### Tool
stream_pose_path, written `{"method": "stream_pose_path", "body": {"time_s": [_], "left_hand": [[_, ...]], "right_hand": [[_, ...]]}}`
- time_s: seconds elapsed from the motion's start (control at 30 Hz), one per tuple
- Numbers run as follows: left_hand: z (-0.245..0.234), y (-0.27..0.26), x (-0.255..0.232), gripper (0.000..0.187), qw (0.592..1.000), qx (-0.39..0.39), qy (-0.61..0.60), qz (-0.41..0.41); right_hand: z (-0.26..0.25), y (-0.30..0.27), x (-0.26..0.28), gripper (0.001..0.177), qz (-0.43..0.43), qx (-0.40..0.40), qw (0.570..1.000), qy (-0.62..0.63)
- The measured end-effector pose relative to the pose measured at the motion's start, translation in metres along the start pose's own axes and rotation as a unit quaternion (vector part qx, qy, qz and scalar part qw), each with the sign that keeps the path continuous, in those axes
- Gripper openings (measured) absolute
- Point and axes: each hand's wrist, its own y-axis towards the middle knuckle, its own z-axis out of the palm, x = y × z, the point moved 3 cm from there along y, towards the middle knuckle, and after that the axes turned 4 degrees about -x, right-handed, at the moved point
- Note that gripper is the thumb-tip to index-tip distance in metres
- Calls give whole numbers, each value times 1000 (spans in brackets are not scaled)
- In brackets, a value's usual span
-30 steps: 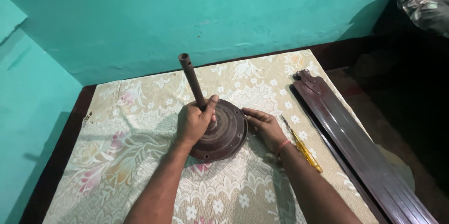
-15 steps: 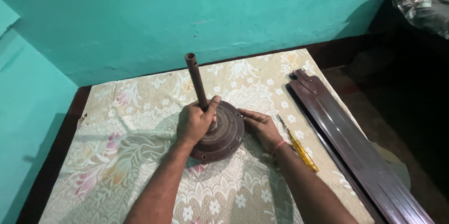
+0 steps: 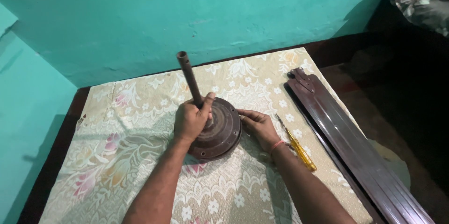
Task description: The person uses a screwdriver to remove screws from the base of an electric fan, separates the motor housing from the base, and then reassembles the unit by aligning the parts and tightening the screws.
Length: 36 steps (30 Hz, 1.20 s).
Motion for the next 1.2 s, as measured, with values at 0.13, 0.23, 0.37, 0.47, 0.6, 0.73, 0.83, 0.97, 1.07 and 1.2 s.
{"method": "stream_pose_path", "body": {"time_s": [0.13,0.23,0.37,0.47,0.6,0.73,0.83,0.97,1.07,1.2], "left_hand": [[3,0,-2,54,999,-4,-19,26],[5,0,2,62,1000,25,-9,0],[3,-1,0,55,1000,8,-16,18],[3,-2,-2,57,1000,3,-5,27],[5,0,-1,61,1000,6,25,8],[9,0,1,63,999,-2,42,19],[11,-1,1,56,999,-5,13,41],[13,-1,4,65,999,-7,38,26],[15,0,5,66,998,-10,46,30],[17,0,8,65,999,-16,42,28]], "right_hand": [[-1,1,0,29,-3,1,1000,14],[-2,2,-4,28,4,2,999,33],[-2,2,-2,31,5,1,999,38],[-3,1,-1,33,0,3,1000,30],[-1,0,-1,36,-9,16,1000,3],[-3,0,-4,35,-2,12,1000,6],[-2,3,-3,34,-13,16,1000,-4],[-3,0,-4,35,-6,19,1000,-9],[-1,1,-3,36,-7,19,1000,-12],[-2,2,-4,36,-21,16,999,-30]]}}
